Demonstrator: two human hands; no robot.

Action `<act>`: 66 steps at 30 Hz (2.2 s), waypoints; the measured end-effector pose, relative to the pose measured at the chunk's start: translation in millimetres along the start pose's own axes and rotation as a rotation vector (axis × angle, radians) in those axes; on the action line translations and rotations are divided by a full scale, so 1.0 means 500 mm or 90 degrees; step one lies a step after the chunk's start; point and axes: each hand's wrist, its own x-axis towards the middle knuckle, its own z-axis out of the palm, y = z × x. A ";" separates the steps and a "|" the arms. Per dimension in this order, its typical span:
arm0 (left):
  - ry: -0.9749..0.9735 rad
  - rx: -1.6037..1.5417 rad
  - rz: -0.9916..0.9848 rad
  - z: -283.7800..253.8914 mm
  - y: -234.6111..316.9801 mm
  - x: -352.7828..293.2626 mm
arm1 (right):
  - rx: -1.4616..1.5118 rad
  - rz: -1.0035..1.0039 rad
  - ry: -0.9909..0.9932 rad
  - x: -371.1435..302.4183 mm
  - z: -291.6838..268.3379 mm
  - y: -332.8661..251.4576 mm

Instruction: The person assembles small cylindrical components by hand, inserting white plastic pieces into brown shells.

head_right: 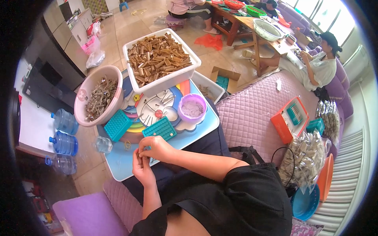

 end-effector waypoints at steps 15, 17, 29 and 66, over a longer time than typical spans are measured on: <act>-0.109 -0.225 -0.107 0.006 0.015 0.020 | 0.629 0.229 -0.146 -0.017 -0.008 0.074; -0.093 -0.278 -0.146 -0.008 -0.001 0.029 | 0.659 0.247 -0.138 -0.016 -0.015 0.065; -0.184 -0.596 -0.272 -0.022 -0.040 0.047 | 0.620 0.297 -0.131 -0.011 -0.014 0.058; -0.032 -0.700 -0.353 -0.042 -0.058 0.053 | 0.026 0.141 -0.031 -0.067 -0.025 0.010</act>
